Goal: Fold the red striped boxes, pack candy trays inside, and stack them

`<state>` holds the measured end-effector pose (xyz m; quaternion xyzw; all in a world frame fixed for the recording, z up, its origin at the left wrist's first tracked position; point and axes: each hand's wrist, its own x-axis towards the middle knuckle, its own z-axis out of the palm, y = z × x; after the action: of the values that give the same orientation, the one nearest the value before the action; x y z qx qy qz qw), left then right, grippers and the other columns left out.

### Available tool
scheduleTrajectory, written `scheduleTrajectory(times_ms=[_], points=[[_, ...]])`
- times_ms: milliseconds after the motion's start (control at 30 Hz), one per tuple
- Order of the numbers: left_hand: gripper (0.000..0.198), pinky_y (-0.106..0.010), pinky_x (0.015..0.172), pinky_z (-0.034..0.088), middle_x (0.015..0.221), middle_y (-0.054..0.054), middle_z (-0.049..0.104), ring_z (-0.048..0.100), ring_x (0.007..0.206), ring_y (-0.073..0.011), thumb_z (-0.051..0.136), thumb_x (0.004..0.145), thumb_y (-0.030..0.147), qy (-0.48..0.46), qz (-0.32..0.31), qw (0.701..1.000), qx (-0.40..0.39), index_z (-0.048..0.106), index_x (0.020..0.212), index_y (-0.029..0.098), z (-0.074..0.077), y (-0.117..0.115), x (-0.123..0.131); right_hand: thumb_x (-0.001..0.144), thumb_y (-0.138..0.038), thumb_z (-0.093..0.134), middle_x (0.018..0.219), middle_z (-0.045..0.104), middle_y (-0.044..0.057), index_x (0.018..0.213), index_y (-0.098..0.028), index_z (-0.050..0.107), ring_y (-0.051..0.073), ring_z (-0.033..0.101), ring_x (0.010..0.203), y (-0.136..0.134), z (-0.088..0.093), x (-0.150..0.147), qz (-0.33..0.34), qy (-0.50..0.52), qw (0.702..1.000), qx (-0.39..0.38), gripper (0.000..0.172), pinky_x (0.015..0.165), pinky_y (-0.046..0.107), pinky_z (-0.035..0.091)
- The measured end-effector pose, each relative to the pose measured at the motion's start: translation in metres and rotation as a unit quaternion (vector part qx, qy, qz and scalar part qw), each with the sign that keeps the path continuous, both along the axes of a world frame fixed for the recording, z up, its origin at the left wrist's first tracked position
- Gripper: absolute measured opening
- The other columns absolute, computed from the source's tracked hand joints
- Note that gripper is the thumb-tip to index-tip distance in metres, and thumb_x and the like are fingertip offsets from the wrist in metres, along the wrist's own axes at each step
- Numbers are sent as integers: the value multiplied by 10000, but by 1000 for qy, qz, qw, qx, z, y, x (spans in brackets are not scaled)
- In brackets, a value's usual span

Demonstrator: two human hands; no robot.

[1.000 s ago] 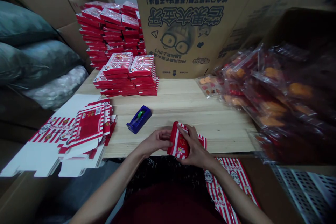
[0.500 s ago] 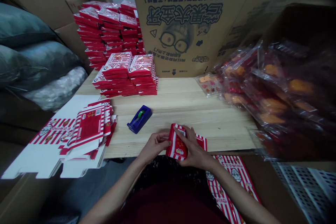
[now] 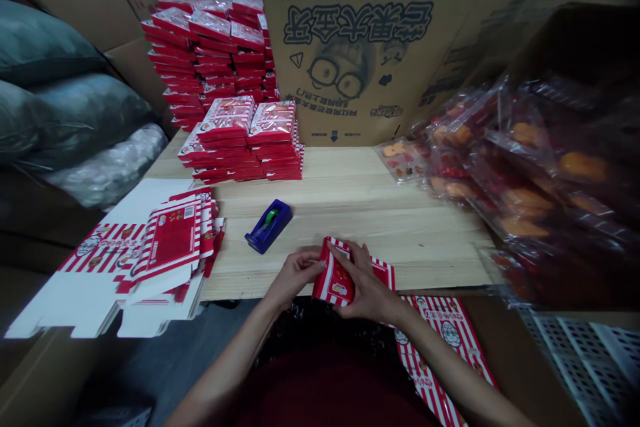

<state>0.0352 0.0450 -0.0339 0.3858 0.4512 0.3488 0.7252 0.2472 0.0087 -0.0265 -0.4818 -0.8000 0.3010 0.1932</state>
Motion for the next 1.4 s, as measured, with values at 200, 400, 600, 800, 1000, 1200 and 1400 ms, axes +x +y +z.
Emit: scheduleTrajectory(times_ms=[200, 400, 600, 800, 1000, 1200, 1400], points=[[572, -315, 825, 547, 951, -62, 796, 734, 849, -193, 922, 681, 367, 15, 30, 998, 59, 672, 1156, 171, 1, 8, 0, 604, -295, 854, 1620, 224, 154, 1659, -369, 40, 422, 153, 1567, 8, -7, 2, -14, -42, 998, 49, 1335, 1229, 697, -43], [495, -334, 768, 555, 880, -82, 796, 738, 809, -221, 930, 649, 334, 32, -71, 995, 63, 726, 1055, 137, -5, 16, -8, 614, -253, 805, 1624, 235, 161, 1663, -347, 6, 425, 167, 1563, 5, -10, 2, 12, -83, 994, 75, 1322, 1223, 711, -50], [665, -325, 741, 564, 1093, -125, 795, 741, 861, -225, 874, 732, 381, 4, -118, 992, 43, 670, 1329, 170, -9, 32, -9, 616, -309, 842, 1619, 265, 156, 1667, -322, 44, 396, 185, 1562, 10, -8, 16, -5, -77, 995, 58, 1320, 1253, 662, -20], [730, -366, 835, 559, 1181, -142, 752, 729, 922, -225, 753, 874, 396, -34, -156, 984, 75, 471, 1520, 206, -7, 42, 3, 632, -326, 846, 1635, 260, 143, 1663, -337, 32, 383, 188, 1565, 19, -9, 29, -25, -65, 996, 54, 1314, 1256, 661, 6], [507, -408, 1030, 483, 1327, -122, 635, 608, 1209, -266, 679, 927, 285, 149, -138, 920, 336, 571, 1422, 277, -1, 37, 14, 604, -282, 841, 1602, 282, 167, 1662, -326, -5, 402, 210, 1556, 24, -21, 33, -28, -77, 995, 57, 1354, 1253, 666, 16], [450, -327, 843, 494, 1140, -47, 661, 641, 994, -228, 789, 791, 234, 264, -122, 885, 364, 620, 1207, 262, 2, 44, 22, 610, -297, 831, 1604, 285, 166, 1660, -324, -31, 418, 208, 1555, 21, -25, 33, -27, -77, 994, 67, 1359, 1247, 684, 9], [253, -252, 641, 407, 817, 27, 655, 571, 696, -150, 726, 845, 298, 193, -86, 939, 270, 592, 1047, 224, -9, 45, 31, 611, -291, 826, 1581, 306, 175, 1666, -297, 57, 424, 226, 1538, 22, -29, 27, -29, -92, 992, 83, 1305, 1246, 686, 7]])
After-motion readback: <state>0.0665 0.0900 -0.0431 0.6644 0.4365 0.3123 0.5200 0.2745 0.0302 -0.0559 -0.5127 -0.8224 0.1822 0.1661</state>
